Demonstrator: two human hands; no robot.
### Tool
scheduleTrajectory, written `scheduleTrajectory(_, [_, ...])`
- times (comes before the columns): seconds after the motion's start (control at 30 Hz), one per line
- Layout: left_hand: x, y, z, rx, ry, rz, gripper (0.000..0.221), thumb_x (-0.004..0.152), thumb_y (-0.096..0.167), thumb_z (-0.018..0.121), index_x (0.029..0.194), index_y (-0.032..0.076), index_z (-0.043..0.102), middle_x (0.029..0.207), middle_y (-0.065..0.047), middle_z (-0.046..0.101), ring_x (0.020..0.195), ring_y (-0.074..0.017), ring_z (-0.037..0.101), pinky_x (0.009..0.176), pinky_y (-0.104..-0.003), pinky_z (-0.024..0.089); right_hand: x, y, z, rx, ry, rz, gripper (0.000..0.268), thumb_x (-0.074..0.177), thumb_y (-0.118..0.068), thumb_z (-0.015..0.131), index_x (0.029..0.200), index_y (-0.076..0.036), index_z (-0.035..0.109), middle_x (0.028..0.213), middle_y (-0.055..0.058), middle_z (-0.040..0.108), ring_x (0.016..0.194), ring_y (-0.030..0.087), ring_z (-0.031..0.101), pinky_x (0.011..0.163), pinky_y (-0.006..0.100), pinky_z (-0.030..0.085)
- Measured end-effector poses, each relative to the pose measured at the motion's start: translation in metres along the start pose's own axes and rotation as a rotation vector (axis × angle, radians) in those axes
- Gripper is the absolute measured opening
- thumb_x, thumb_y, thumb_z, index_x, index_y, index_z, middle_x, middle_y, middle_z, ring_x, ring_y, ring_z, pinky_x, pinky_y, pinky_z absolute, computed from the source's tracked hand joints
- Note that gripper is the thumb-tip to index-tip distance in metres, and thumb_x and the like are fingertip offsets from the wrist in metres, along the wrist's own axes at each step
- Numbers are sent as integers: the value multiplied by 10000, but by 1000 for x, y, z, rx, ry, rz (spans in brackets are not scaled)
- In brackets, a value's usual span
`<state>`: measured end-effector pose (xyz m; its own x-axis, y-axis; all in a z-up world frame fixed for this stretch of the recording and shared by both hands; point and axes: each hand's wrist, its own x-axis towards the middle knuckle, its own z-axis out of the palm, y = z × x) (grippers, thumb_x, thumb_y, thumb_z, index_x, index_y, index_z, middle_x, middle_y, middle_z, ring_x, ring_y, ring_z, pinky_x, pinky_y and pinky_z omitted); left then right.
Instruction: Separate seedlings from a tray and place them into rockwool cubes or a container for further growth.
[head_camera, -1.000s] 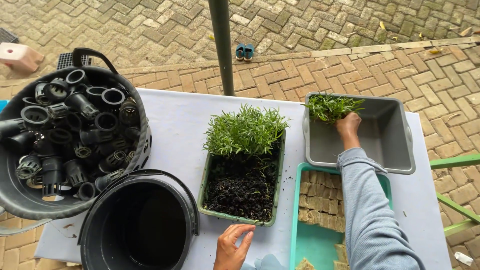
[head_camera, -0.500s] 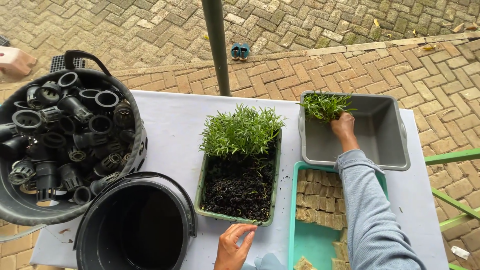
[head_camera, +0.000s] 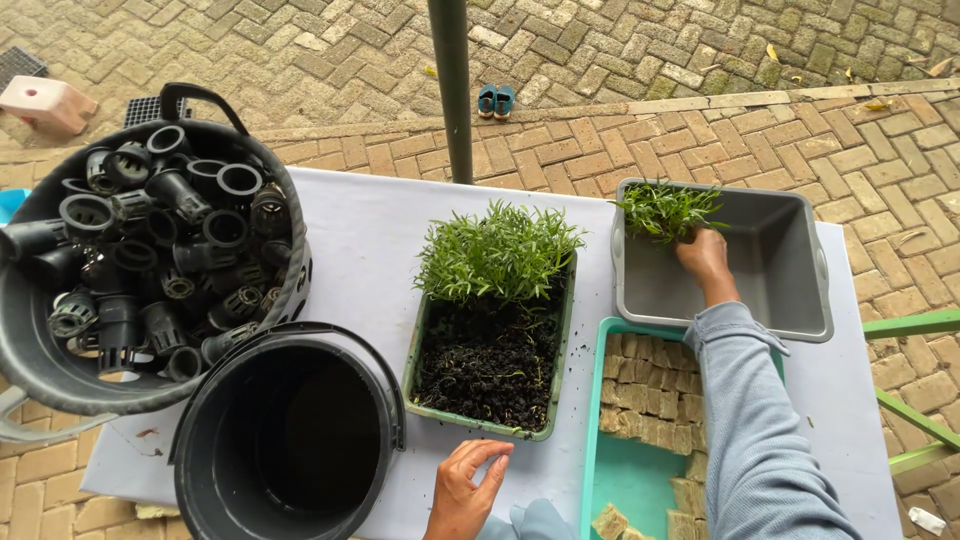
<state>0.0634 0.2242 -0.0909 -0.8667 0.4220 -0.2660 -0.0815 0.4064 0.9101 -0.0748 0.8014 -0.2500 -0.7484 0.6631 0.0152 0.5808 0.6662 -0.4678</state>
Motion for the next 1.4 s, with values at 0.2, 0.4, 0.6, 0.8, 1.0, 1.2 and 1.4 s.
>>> scheduleTrajectory(0.2, [-7,9,-13,-3,6,105,135,898,143,732,972,63,812,969,-66,798,940,-203,737,811,-333,593,-53,-58,-75,26,-212,258,438,887,-314,766,1257,-81,734,1090,200,762,999,315,738,860,443,578])
scheduleTrajectory(0.4, [-12,31,-31,-36,-28,257,146,903,145,723,961,31,793,952,-78,803,912,-214,736,791,-334,582,-96,-49,-113,18,-161,160,428,902,-348,779,1249,-97,767,1089,184,785,1020,288,745,895,406,573])
scheduleTrajectory(0.6, [-17,39,-61,-69,-111,409,265,967,251,668,980,19,795,952,-86,805,920,-220,740,808,-334,576,-187,-92,-158,219,-57,-89,348,911,-279,772,1206,-95,752,1076,109,772,975,215,734,854,352,581])
scheduleTrajectory(0.8, [-19,39,-91,-119,-180,502,325,1006,286,614,1009,13,790,992,-86,806,954,-212,741,811,-324,576,-283,-113,-149,511,-258,-131,253,883,-174,784,1120,-84,779,991,48,787,868,119,688,760,290,574])
scheduleTrajectory(1.0, [-20,40,-88,-89,-316,521,252,981,228,653,993,20,794,973,-82,803,911,-202,731,764,-317,577,-374,-95,-132,411,-366,8,171,846,-176,813,969,-57,813,866,42,796,805,126,713,717,298,568])
scheduleTrajectory(1.2, [-27,37,-74,-82,-487,585,196,975,186,677,971,27,792,949,-82,792,885,-199,723,738,-318,573,-452,-89,-103,68,-465,62,419,740,-217,863,1131,-109,757,1130,68,739,1049,253,702,884,380,566])
scheduleTrajectory(1.4, [-37,34,-69,-42,-645,619,183,969,183,682,975,40,796,938,-82,788,828,-208,714,717,-327,561,-489,-110,-73,-131,-444,111,735,699,-228,898,1363,-160,589,1278,112,589,1165,326,590,1007,415,474])
